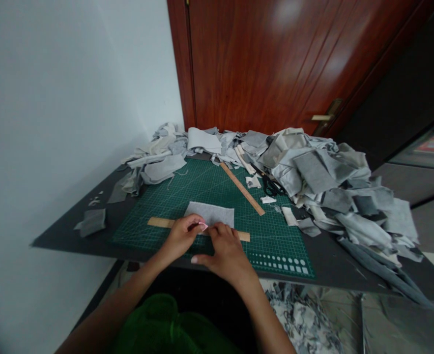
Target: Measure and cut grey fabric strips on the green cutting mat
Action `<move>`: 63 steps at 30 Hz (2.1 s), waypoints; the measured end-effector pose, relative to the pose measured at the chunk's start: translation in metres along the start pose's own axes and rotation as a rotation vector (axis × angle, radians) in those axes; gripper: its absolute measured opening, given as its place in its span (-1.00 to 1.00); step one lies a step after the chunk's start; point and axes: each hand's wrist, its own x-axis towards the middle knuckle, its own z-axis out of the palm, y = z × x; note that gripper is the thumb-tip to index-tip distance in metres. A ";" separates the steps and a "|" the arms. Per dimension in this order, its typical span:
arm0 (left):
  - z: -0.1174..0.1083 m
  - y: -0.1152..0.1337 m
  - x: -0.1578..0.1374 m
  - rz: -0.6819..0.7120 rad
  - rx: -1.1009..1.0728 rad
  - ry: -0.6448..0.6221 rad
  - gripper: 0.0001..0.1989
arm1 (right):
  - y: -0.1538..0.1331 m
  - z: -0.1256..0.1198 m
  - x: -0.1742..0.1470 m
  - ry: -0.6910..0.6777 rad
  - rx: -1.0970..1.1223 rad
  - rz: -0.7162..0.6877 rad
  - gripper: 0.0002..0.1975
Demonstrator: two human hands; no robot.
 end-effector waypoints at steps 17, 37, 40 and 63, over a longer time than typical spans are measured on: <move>-0.014 -0.003 0.006 0.026 0.058 -0.110 -0.73 | 0.029 0.025 0.021 0.516 0.520 -0.018 -0.86; -0.014 -0.019 0.010 0.026 -0.014 -0.141 -0.70 | 0.003 0.036 0.000 0.364 -0.268 -0.180 -0.58; -0.015 -0.019 0.010 0.029 -0.010 -0.143 -0.70 | 0.005 0.037 0.000 0.360 -0.256 -0.164 -0.57; -0.018 -0.012 0.011 0.057 0.029 -0.152 -0.69 | -0.006 0.040 0.011 0.316 -0.285 -0.164 -0.61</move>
